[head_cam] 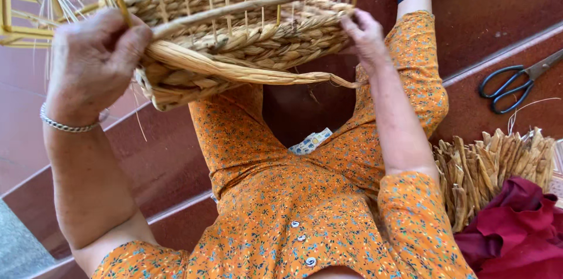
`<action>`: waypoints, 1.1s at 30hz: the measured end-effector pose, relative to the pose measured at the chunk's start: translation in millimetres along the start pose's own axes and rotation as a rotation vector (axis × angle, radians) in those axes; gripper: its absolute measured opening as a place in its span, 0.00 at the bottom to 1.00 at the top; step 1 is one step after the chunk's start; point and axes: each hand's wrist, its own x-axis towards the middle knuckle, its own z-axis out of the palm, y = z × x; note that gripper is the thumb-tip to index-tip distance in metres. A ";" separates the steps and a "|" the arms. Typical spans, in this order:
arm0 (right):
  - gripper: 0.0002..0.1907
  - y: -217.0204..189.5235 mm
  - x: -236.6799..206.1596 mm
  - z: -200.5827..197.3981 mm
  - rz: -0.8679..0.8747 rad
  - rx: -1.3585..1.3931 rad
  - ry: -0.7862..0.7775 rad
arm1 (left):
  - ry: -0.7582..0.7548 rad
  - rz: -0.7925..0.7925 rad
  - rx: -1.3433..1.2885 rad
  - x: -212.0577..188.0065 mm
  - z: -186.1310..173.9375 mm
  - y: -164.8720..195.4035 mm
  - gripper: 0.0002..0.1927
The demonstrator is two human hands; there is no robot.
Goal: The person weaves a rectangular basket using dried plant strips and a yellow frame. They interlace the strips through the frame, trim excess material with scissors, and continue weaving the sides.
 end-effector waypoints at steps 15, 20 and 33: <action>0.30 -56.1 -118.4 -84.0 -0.278 -0.721 0.362 | 0.131 -0.098 -0.542 -21.8 174.8 -120.8 0.04; 0.29 -49.4 -114.4 -87.5 -0.385 -0.900 0.309 | 0.087 -0.194 -0.530 -30.2 186.4 -123.7 0.05; 0.30 -75.8 -110.8 -34.4 -0.212 -1.336 0.367 | 0.360 -0.113 -0.496 -29.6 188.1 -124.6 0.14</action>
